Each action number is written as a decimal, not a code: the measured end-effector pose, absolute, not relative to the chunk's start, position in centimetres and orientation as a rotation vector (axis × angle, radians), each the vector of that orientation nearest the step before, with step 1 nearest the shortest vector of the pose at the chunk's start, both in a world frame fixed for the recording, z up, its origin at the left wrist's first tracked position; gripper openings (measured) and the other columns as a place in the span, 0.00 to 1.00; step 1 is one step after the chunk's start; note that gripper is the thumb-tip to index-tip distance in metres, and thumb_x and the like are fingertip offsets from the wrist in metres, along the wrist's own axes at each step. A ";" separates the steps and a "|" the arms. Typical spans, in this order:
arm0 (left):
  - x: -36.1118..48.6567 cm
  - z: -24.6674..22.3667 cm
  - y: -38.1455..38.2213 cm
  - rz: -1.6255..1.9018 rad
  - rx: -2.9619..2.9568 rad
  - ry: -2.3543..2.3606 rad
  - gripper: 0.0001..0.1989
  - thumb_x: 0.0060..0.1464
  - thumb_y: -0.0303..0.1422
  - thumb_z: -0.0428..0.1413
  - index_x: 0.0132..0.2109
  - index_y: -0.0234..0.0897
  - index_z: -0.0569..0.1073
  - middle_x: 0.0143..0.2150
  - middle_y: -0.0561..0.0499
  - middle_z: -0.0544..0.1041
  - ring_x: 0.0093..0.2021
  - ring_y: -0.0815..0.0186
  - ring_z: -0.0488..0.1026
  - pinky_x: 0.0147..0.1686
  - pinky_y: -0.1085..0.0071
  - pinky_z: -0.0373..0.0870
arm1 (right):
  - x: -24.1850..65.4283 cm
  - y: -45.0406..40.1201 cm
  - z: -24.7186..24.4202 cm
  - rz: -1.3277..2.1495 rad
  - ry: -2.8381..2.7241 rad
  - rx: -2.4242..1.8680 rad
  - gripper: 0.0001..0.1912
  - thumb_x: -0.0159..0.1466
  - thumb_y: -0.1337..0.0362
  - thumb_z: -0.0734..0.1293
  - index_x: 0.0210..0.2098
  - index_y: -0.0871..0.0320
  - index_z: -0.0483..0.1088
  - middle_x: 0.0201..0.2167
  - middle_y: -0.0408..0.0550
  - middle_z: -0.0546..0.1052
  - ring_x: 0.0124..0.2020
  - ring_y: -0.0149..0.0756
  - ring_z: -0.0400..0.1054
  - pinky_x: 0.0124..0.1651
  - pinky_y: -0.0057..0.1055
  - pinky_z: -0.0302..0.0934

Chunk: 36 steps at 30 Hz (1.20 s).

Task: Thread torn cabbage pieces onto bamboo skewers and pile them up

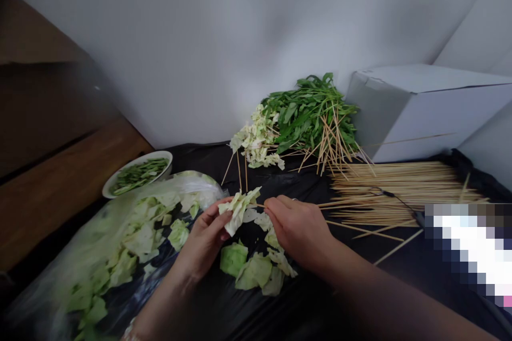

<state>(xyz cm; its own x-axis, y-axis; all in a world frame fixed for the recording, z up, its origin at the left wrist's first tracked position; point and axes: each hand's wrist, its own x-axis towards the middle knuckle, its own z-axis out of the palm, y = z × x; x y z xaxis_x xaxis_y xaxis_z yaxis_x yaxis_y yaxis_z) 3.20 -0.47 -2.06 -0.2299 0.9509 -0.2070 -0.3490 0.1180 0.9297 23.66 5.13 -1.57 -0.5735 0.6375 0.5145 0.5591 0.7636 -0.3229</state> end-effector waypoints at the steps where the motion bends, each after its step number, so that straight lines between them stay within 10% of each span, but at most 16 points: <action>1: 3.2 -2.0 -0.5 1.393 0.640 1.168 0.19 0.45 0.34 0.68 0.45 0.36 0.79 0.28 0.55 0.74 0.21 0.79 0.60 0.18 0.83 0.55 | 23.6 5.1 -1.6 0.173 -2.335 -0.894 0.14 0.71 0.64 0.57 0.39 0.58 0.74 0.34 0.49 0.78 0.37 0.35 0.73 0.42 0.30 0.63; 7: 3.4 -1.6 -0.6 1.327 0.473 1.049 0.17 0.43 0.31 0.68 0.43 0.36 0.80 0.26 0.55 0.75 0.20 0.78 0.62 0.18 0.83 0.56 | 23.7 5.3 -1.6 0.306 -2.307 -0.911 0.13 0.70 0.64 0.57 0.39 0.57 0.72 0.37 0.49 0.78 0.38 0.36 0.73 0.43 0.32 0.62; 14: 3.8 -0.9 -1.2 1.216 0.565 0.952 0.20 0.46 0.29 0.61 0.49 0.34 0.78 0.40 0.46 0.81 0.37 0.63 0.75 0.40 0.69 0.72 | 23.8 5.5 -0.3 0.708 -2.159 -0.948 0.09 0.69 0.65 0.57 0.42 0.55 0.69 0.31 0.43 0.75 0.32 0.32 0.69 0.36 0.30 0.59; 25: 4.5 -2.9 -1.2 1.320 1.111 1.303 0.12 0.49 0.38 0.64 0.39 0.35 0.78 0.31 0.51 0.79 0.30 0.68 0.71 0.32 0.74 0.66 | 23.2 4.7 0.0 1.364 -1.978 -0.885 0.05 0.66 0.61 0.63 0.34 0.55 0.65 0.29 0.41 0.73 0.31 0.31 0.67 0.33 0.28 0.59; 31: 5.4 -3.4 -1.9 1.302 1.351 1.474 0.11 0.45 0.31 0.65 0.38 0.35 0.77 0.28 0.53 0.76 0.28 0.67 0.70 0.31 0.73 0.68 | 22.8 4.0 -0.2 1.280 -2.070 -0.982 0.16 0.55 0.56 0.74 0.31 0.56 0.64 0.28 0.40 0.74 0.29 0.32 0.67 0.31 0.27 0.56; 36: 5.9 -3.0 -2.0 1.323 1.253 1.439 0.11 0.43 0.32 0.65 0.36 0.35 0.76 0.29 0.51 0.77 0.30 0.65 0.73 0.32 0.72 0.70 | 22.6 3.7 0.3 1.169 -2.171 -0.972 0.05 0.63 0.63 0.66 0.31 0.58 0.70 0.25 0.39 0.72 0.25 0.28 0.62 0.28 0.26 0.52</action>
